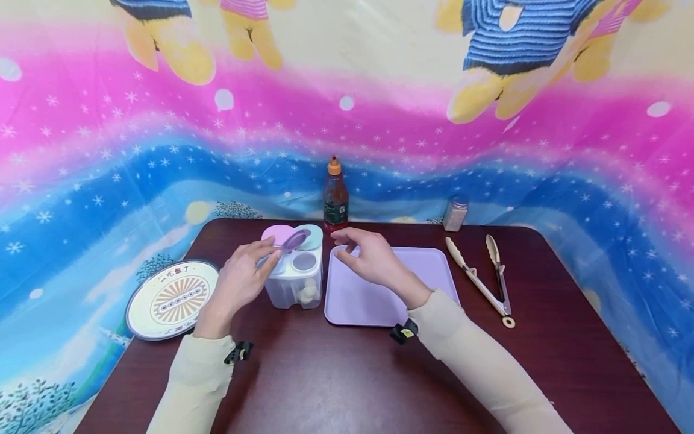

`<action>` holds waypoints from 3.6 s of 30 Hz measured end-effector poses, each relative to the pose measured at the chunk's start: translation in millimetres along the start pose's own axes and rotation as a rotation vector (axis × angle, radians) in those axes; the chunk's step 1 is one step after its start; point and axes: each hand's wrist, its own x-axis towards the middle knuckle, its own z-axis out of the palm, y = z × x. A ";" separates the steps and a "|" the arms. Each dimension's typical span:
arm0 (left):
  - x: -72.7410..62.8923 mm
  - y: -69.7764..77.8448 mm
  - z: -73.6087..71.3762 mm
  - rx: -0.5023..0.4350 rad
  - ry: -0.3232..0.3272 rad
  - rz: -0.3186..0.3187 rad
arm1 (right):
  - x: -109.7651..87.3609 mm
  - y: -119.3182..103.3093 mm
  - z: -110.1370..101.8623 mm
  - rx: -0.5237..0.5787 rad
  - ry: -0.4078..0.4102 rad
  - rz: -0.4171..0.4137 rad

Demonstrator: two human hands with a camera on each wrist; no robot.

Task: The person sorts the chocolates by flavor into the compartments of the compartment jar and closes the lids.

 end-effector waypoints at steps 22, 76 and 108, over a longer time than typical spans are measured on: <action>0.4 0.9 -1.7 0.009 -0.013 -0.011 | 20.7 -21.7 16.9 0.022 -0.036 -0.113; 0.4 1.4 -2.6 -0.001 -0.026 -0.028 | -1.6 -10.4 46.8 0.041 0.085 0.008; -0.3 1.4 -2.3 -0.009 -0.039 -0.026 | -6.1 -7.1 50.8 -0.040 0.157 -0.061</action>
